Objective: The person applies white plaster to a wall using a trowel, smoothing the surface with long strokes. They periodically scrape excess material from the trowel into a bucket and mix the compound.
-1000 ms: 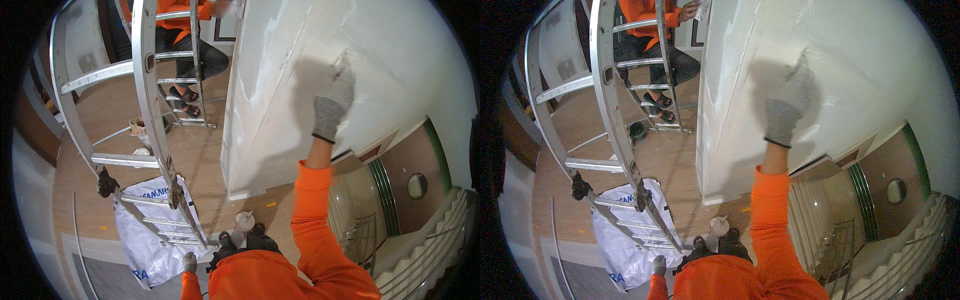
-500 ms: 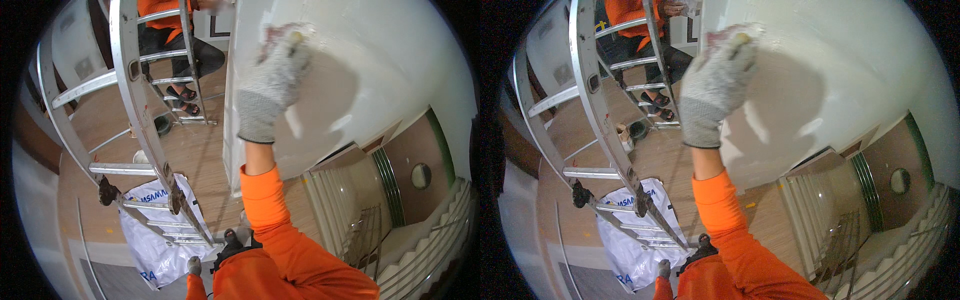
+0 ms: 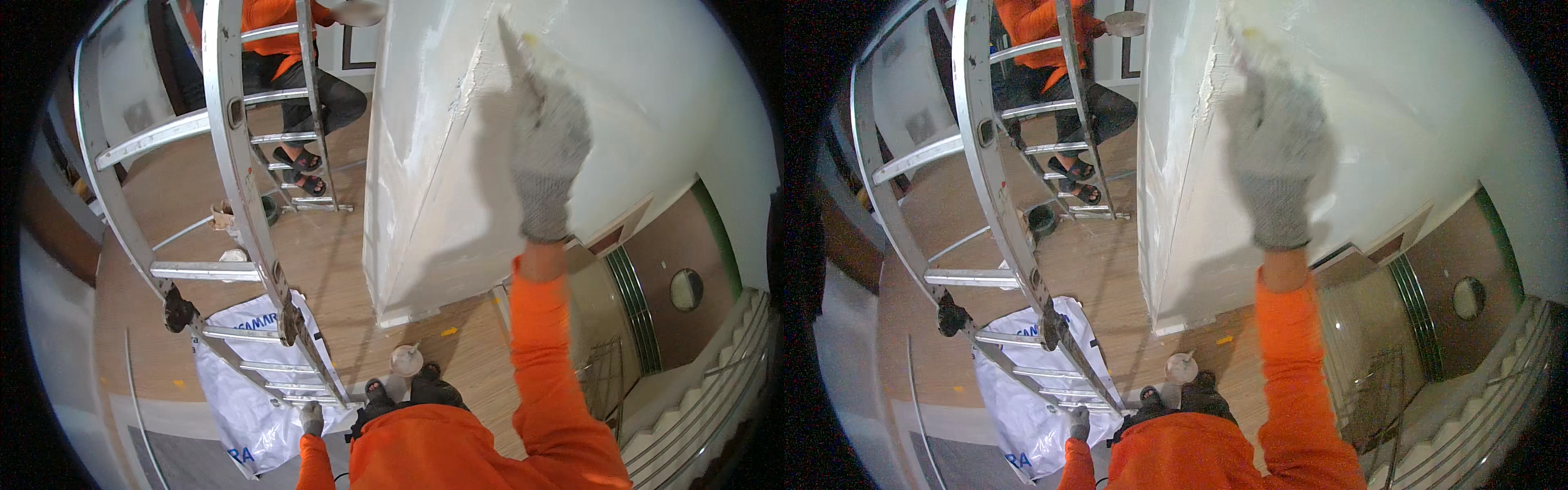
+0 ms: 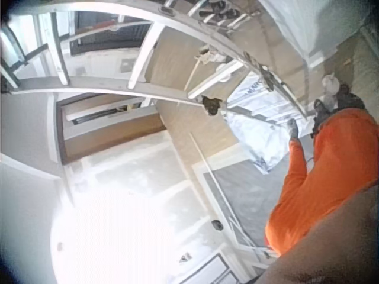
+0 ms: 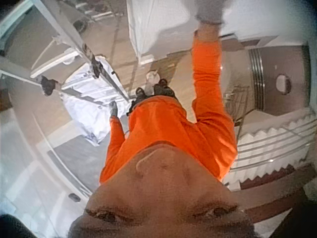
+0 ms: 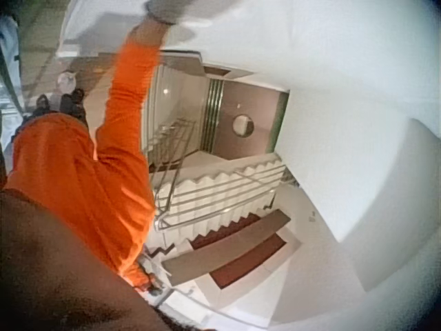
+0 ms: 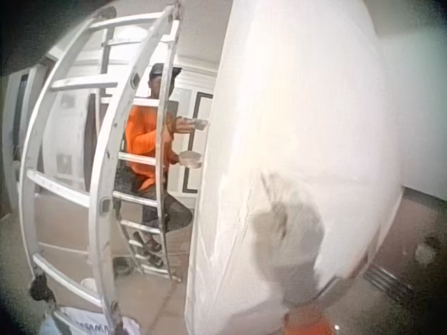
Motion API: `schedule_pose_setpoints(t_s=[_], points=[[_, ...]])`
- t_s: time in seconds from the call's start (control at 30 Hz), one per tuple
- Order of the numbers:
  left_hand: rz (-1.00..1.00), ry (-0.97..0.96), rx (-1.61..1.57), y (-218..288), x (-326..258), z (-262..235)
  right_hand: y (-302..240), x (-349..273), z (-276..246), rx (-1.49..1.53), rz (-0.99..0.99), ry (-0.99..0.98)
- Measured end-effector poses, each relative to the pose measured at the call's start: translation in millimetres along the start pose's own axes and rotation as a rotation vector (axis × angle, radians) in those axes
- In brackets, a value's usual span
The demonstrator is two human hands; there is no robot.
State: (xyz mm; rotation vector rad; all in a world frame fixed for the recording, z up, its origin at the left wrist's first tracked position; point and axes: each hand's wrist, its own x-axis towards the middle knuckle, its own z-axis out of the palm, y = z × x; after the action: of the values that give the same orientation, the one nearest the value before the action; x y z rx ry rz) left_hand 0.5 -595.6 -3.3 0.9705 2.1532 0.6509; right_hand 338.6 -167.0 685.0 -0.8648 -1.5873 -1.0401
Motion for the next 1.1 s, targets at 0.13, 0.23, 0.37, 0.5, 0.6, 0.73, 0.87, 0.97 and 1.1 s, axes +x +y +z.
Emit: schedule_pose_setpoints(t_s=[0.13,0.23,0.37,0.5,0.6,0.73,0.87,0.97,1.1], points=[[-0.083,-0.045,-0.159,-16.6,-38.3,11.0,52.8,31.7,24.9,-0.294,-0.254,-0.227],[-0.069,-0.166,0.170,-41.4,-48.6,19.6,37.7,-3.7,26.9,-0.061,-0.396,-0.003],[-0.098,-0.319,0.037,-43.0,-64.9,24.4,-13.9,-52.1,-0.8,0.058,-0.237,-0.553],[-0.094,-0.188,0.128,-56.6,-55.8,31.9,-29.5,-113.3,-10.1,0.169,-0.252,-0.787],[-0.175,-0.214,0.033,-25.7,-37.7,20.4,-3.2,-123.9,-16.0,0.093,-0.207,-0.716],[-0.115,-0.161,0.016,-35.9,-25.5,6.6,32.5,-34.5,-0.6,0.185,-0.133,-0.396],[-0.175,-0.087,-0.097,-34.7,-25.8,12.3,47.9,-33.1,39.7,-0.084,-0.236,-0.241],[-0.164,-0.084,-0.101,-25.4,-32.7,18.5,32.5,-65.7,43.5,-0.214,-0.257,-0.405],[-0.129,-0.210,0.089,-21.2,-33.5,29.8,15.5,-129.5,29.7,-0.068,-0.259,-0.606]])
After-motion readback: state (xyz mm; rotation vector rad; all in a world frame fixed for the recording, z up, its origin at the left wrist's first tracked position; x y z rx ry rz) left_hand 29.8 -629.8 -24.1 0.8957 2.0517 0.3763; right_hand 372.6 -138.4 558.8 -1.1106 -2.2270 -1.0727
